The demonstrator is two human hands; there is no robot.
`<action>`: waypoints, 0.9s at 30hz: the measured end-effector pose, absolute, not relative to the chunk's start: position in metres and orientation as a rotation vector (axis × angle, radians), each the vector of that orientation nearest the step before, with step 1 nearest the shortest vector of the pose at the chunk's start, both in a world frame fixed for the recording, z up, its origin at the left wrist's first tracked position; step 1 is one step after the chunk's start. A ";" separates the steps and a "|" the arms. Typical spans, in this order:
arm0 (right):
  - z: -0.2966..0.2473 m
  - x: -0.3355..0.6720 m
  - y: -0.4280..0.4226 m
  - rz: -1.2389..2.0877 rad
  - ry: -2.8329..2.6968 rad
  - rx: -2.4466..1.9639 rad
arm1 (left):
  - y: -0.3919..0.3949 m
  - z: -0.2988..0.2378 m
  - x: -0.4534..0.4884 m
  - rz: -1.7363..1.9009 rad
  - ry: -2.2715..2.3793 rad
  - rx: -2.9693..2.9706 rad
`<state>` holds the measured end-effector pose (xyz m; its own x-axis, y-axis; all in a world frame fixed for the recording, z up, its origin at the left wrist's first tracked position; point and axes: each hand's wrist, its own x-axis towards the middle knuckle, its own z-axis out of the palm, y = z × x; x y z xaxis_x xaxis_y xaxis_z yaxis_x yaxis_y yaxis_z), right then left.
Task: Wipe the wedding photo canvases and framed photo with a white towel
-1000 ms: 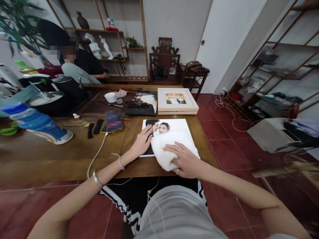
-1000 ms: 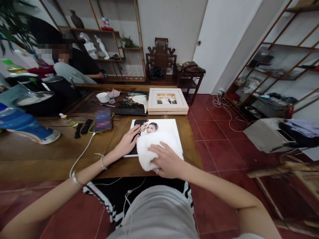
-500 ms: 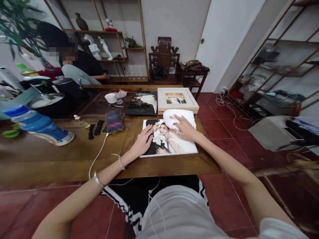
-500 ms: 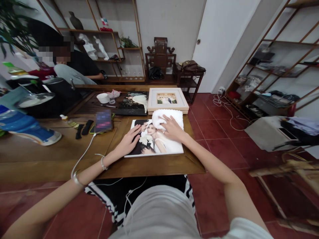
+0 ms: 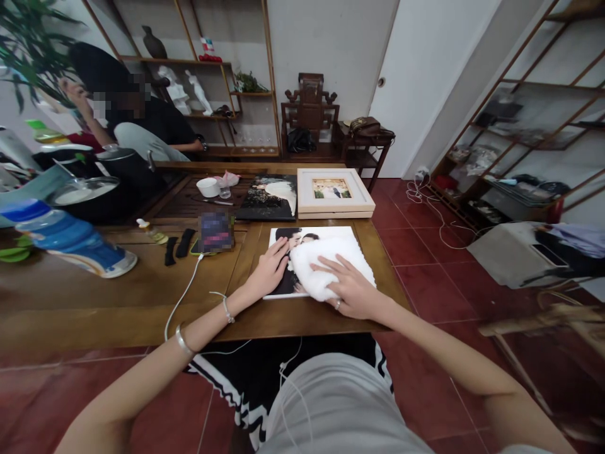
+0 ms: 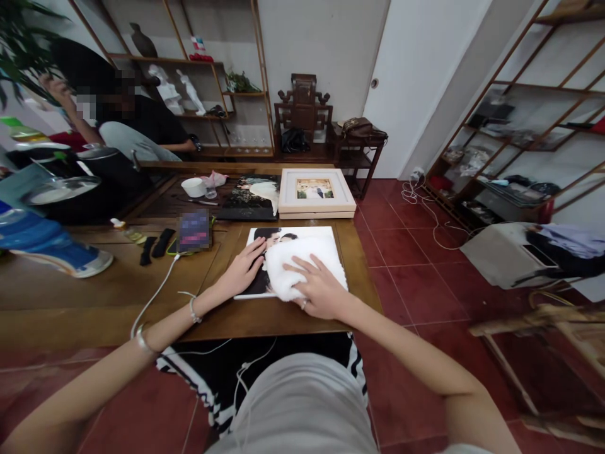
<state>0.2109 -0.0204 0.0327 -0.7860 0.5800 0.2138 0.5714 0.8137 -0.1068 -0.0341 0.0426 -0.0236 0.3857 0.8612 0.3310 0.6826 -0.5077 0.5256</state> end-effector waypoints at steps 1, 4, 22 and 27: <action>0.032 0.213 -0.012 0.052 -2.752 -0.901 | 0.043 -0.023 -0.034 0.826 1.352 2.350; 0.030 0.216 0.018 0.024 -2.717 -0.949 | 0.044 -0.023 -0.034 0.815 1.360 2.351; 0.019 0.196 -0.019 -0.064 -2.700 -0.971 | 0.044 -0.026 -0.035 0.828 1.334 2.362; 0.024 0.201 -0.032 0.034 -2.729 -0.878 | 0.043 -0.024 -0.035 0.829 1.334 2.348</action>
<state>0.2009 -0.0319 0.0241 -0.7783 0.5755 0.2510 0.5690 0.8155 -0.1054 -0.0345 0.0430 -0.0244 0.3970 0.8570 0.3286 0.6742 -0.5152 0.5291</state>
